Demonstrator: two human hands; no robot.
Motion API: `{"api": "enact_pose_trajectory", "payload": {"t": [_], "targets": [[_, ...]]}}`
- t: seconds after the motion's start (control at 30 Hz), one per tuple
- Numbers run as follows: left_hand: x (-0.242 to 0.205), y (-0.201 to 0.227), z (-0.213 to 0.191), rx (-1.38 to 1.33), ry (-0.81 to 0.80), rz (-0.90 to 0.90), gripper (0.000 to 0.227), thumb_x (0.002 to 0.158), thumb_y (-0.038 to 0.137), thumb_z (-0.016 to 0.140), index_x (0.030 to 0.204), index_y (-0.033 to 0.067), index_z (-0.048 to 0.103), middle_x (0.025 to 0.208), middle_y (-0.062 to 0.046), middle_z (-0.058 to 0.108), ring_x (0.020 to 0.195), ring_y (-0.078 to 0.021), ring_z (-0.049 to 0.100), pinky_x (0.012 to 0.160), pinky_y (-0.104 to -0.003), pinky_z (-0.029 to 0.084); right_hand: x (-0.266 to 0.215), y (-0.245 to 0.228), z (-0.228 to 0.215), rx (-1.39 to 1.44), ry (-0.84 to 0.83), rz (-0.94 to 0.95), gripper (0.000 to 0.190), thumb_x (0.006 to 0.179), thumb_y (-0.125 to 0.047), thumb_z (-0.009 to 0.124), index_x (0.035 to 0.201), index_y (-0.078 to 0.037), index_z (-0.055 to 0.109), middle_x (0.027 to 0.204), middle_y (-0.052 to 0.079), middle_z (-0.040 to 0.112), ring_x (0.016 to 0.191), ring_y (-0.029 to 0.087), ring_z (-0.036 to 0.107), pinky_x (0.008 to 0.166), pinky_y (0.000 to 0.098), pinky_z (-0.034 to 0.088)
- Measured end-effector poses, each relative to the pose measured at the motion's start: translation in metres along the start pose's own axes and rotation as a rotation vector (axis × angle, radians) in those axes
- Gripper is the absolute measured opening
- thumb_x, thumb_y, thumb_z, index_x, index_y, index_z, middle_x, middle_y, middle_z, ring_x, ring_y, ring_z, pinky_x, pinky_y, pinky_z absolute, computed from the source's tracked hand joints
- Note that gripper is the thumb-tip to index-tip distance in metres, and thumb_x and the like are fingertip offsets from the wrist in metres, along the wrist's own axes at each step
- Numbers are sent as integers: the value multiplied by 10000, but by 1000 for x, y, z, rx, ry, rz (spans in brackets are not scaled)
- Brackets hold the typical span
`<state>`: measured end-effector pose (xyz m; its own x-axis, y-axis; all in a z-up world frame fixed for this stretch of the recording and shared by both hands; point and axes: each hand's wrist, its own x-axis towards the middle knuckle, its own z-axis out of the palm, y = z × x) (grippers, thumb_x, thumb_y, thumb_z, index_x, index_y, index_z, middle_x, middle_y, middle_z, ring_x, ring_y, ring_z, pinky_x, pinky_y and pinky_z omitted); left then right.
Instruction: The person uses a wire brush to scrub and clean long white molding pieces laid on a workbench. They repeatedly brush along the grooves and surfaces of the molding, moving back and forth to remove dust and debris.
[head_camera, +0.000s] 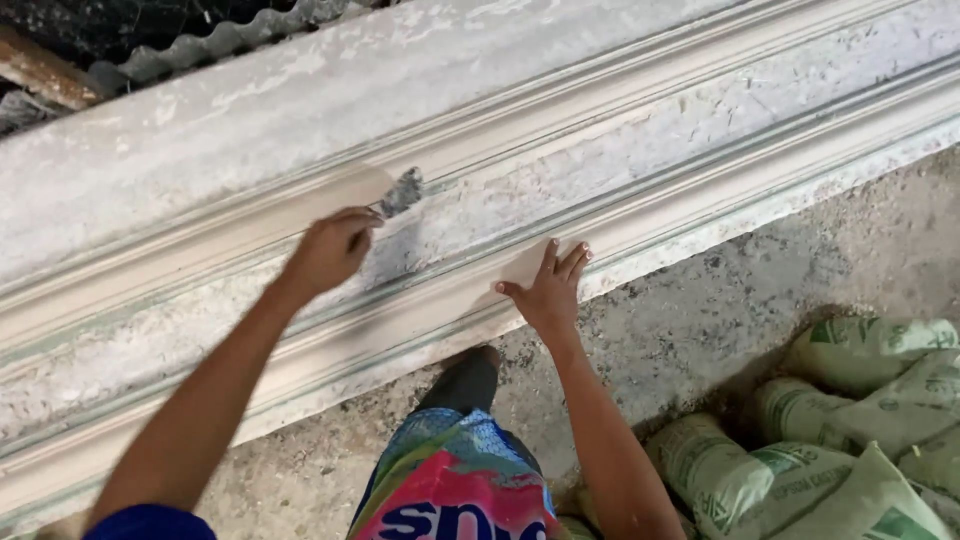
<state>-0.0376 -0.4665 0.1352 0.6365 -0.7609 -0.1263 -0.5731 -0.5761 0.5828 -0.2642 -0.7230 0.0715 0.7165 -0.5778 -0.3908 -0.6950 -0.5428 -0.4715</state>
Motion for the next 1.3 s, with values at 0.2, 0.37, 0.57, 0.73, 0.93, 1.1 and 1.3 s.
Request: {"api": "enact_pose_trajectory", "payload": {"t": [0.2, 0.37, 0.57, 0.73, 0.93, 1.1, 1.3], "targets": [[27, -5, 48, 65, -4, -29, 299, 1011, 82, 571, 1268, 61, 722, 1331, -140, 691, 1222, -351, 655, 1014, -495, 548, -3, -9, -11, -12, -30, 33, 1329, 743, -758, 759, 1647, 7, 155, 1647, 407, -61, 1539, 556, -71, 1256, 576, 143], [82, -25, 96, 69, -52, -82, 310, 1049, 123, 533, 1294, 59, 713, 1267, -206, 698, 1124, -414, 679, 988, -555, 555, 8, -13, -15, 7, -88, 80, 1261, 792, -686, 770, 1647, -6, 141, 1649, 398, -54, 1540, 546, -66, 1261, 563, 136], [227, 142, 197, 119, -17, 23, 275, 1005, 162, 577, 1257, 118, 676, 1174, -147, 697, 1083, -348, 712, 957, -543, 570, 11, -6, -4, -175, -128, 37, 1241, 796, -683, 755, 1626, 25, 164, 1637, 414, -4, 1529, 581, -60, 1247, 564, 173], [195, 102, 194, 77, 141, 130, 269, 1021, 137, 588, 1257, 70, 697, 1213, -186, 677, 1039, -435, 697, 833, -573, 596, 11, 3, -15, -211, -170, -44, 1229, 853, -820, 593, 1631, 24, 155, 1603, 469, 42, 1507, 613, 36, 1190, 565, 302], [121, 29, 154, 362, 81, -27, 270, 1055, 213, 549, 1265, 254, 715, 1340, -27, 686, 1094, -270, 719, 836, -395, 655, 20, 44, -66, -213, -382, -263, 892, 965, -555, 601, 1625, -67, 252, 1630, 406, 49, 1519, 548, 131, 1036, 612, 494], [302, 117, 320, 138, 16, -80, 292, 967, 204, 465, 1142, 137, 689, 900, -180, 716, 741, -383, 699, 576, -512, 528, 62, 85, -138, 107, -860, -453, 809, 951, -461, 565, 1605, -104, 250, 1704, 235, 22, 1423, 456, 394, 1107, 540, 416], [417, 274, 358, 139, 39, 33, 218, 932, 126, 594, 1136, 193, 555, 1121, -77, 585, 768, -405, 746, 699, -577, 617, 156, 185, -251, 189, -353, 55, 605, 981, -410, 634, 1527, -183, 506, 1510, 179, 548, 1426, 426, 468, 1133, 609, 423]]}}
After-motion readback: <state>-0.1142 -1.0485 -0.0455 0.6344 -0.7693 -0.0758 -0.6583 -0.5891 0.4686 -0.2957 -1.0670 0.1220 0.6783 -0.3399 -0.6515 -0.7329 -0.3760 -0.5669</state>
